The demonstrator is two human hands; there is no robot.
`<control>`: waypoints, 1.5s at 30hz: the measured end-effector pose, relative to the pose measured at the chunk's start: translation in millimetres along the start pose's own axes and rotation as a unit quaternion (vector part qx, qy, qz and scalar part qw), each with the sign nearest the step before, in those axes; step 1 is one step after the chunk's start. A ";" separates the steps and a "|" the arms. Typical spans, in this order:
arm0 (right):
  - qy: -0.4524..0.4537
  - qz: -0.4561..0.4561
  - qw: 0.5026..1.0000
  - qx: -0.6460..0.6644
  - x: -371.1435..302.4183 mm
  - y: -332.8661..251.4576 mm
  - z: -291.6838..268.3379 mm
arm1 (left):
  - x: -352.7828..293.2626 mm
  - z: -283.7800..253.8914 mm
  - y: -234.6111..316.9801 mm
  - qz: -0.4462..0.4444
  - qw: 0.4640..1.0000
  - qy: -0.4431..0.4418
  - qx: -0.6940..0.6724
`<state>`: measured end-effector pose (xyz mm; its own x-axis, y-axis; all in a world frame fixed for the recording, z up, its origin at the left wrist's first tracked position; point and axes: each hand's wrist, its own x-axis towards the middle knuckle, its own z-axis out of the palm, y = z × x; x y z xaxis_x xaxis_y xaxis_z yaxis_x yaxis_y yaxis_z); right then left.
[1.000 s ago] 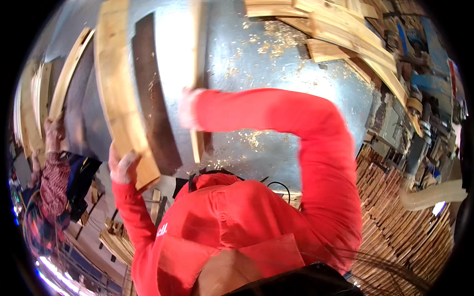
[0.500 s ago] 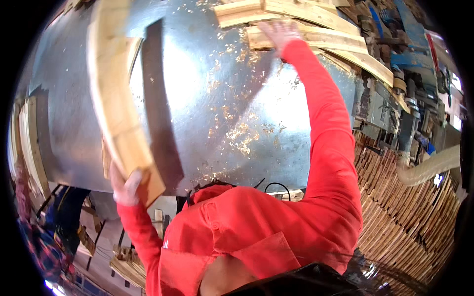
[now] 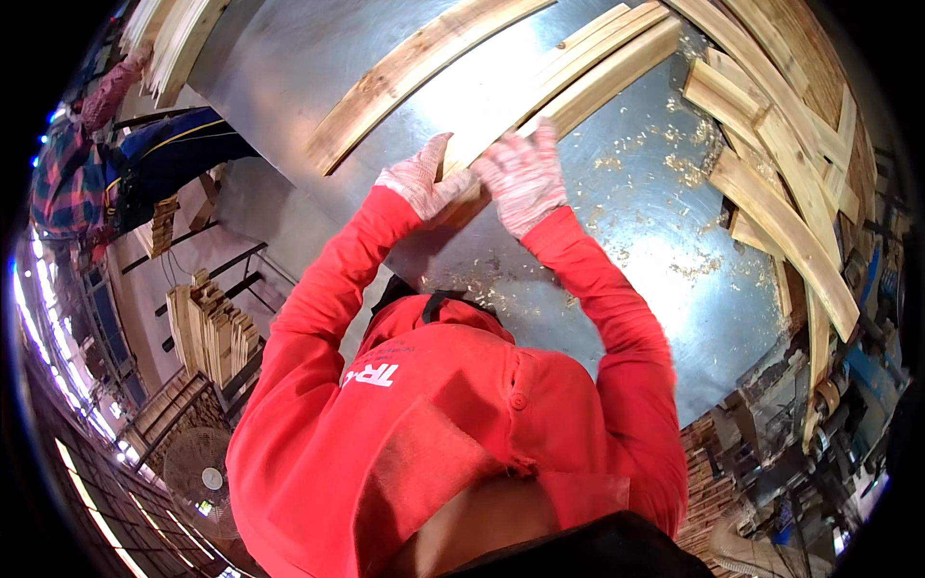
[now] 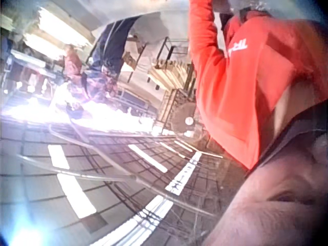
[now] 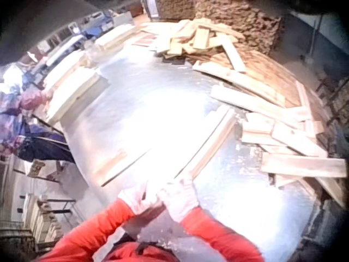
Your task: The person sorts wooden planks on a metal table, picking them up one by one, inspecting them, and stacking them into a neat pile. The person wears gloves and handles the wood with both hands.
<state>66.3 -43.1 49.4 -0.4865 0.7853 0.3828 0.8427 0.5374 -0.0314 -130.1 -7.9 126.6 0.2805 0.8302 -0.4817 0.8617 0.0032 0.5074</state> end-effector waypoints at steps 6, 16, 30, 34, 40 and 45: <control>-0.126 0.369 0.874 0.291 -23.8 -9.8 -1.8 | -4.5 25.0 22.6 -0.018 1.000 -0.004 0.020; -0.382 0.359 0.828 -0.198 -106.4 291.6 -122.1 | -39.6 -29.8 -60.8 -0.111 0.987 0.079 0.088; -0.193 0.193 0.959 -0.080 -49.9 187.4 -124.5 | 52.4 152.7 45.3 0.092 0.977 -0.186 -0.040; -0.397 0.290 0.842 -0.222 -153.2 286.6 -149.4 | 40.2 129.6 33.9 0.078 0.962 -0.169 -0.199; -0.366 0.227 0.869 -0.243 -165.4 298.0 -120.4 | 34.6 85.6 36.5 0.061 0.986 -0.131 -0.082; -0.325 0.025 0.942 -0.084 -95.3 172.1 -149.0 | 33.7 75.9 33.3 0.068 0.977 -0.140 -0.143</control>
<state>292.1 -71.3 145.0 -0.4381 0.8597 -0.2627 0.8660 0.4820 0.1333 -59.8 -22.1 73.1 0.5226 0.6492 -0.5527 0.6665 0.0932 0.7397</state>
